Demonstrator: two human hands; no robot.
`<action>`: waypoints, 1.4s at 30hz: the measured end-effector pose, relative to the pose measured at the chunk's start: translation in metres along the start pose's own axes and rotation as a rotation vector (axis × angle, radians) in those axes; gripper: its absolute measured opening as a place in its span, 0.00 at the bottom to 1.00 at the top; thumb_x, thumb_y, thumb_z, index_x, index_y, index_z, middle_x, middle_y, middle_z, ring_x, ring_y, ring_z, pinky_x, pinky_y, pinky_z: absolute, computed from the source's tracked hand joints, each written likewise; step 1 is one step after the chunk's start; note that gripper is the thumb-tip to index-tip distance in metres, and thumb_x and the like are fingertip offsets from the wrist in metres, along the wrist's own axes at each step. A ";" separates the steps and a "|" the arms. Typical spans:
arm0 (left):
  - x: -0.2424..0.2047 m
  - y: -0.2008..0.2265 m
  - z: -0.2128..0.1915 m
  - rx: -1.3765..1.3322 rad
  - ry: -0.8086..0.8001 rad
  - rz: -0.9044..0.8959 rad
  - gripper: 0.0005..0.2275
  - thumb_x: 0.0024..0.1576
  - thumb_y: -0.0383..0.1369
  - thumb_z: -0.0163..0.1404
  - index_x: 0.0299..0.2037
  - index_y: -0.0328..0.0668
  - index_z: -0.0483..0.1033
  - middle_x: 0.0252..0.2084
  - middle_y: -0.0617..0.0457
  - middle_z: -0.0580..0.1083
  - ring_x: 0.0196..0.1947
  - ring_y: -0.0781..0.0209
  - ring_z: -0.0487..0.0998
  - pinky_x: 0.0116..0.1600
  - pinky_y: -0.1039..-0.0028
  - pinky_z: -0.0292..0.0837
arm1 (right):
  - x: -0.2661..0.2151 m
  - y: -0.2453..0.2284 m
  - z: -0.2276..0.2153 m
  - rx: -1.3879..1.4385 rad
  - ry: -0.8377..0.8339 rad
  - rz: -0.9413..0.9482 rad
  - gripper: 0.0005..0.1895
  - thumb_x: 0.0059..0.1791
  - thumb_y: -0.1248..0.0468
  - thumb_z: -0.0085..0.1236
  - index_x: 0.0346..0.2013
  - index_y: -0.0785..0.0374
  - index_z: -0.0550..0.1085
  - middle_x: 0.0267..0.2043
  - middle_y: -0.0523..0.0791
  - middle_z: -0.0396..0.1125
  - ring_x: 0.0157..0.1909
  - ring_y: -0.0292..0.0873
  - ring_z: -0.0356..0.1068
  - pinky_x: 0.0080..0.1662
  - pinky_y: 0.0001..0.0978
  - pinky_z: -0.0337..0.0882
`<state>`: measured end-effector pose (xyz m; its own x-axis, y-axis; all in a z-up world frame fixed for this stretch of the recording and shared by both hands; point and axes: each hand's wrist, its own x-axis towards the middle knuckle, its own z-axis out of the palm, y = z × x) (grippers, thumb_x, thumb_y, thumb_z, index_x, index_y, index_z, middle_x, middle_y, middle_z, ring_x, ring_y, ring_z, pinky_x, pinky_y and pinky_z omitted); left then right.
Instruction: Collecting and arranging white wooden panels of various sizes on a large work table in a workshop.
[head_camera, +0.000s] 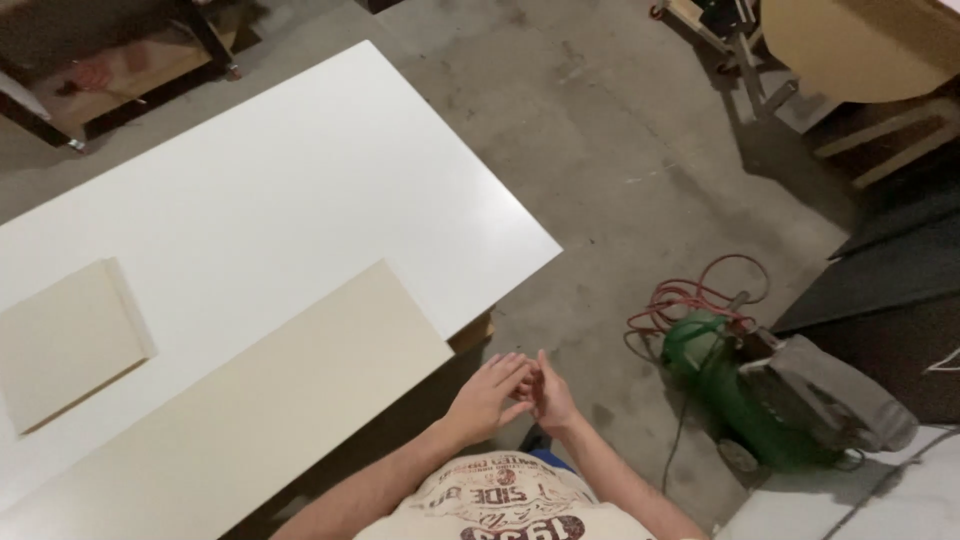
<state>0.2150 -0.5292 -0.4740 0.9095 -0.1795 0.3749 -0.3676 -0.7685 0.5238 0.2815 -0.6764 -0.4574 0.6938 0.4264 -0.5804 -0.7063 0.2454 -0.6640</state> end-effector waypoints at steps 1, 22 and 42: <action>0.021 0.016 0.023 0.031 0.044 0.130 0.32 0.59 0.56 0.50 0.66 0.41 0.68 0.69 0.45 0.67 0.69 0.46 0.66 0.73 0.52 0.57 | -0.019 -0.016 0.003 0.173 -0.066 0.055 0.35 0.57 0.37 0.37 0.55 0.66 0.72 0.53 0.51 0.74 0.49 0.45 0.77 0.51 0.35 0.76; 0.420 -0.083 0.145 -1.441 0.048 -1.024 0.13 0.59 0.33 0.59 0.51 0.35 0.80 0.17 0.45 0.75 0.10 0.64 0.72 0.15 0.84 0.65 | 0.313 -0.276 -0.337 -1.600 0.201 -0.580 0.09 0.53 0.46 0.57 0.46 0.34 0.80 0.40 0.25 0.78 0.45 0.29 0.79 0.50 0.24 0.76; 0.906 -0.356 0.149 -0.748 -0.160 -0.866 0.12 0.60 0.44 0.55 0.28 0.49 0.76 0.25 0.59 0.77 0.26 0.71 0.72 0.37 0.77 0.66 | 0.725 -0.659 -0.395 -1.066 0.444 -0.304 0.17 0.53 0.53 0.47 0.32 0.56 0.80 0.16 0.42 0.64 0.22 0.39 0.64 0.34 0.34 0.64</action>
<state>1.1989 -0.5097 -0.4345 0.9076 0.1128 -0.4045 0.4168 -0.1262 0.9002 1.3053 -0.8724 -0.6268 0.9486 0.0857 -0.3047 -0.1780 -0.6515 -0.7374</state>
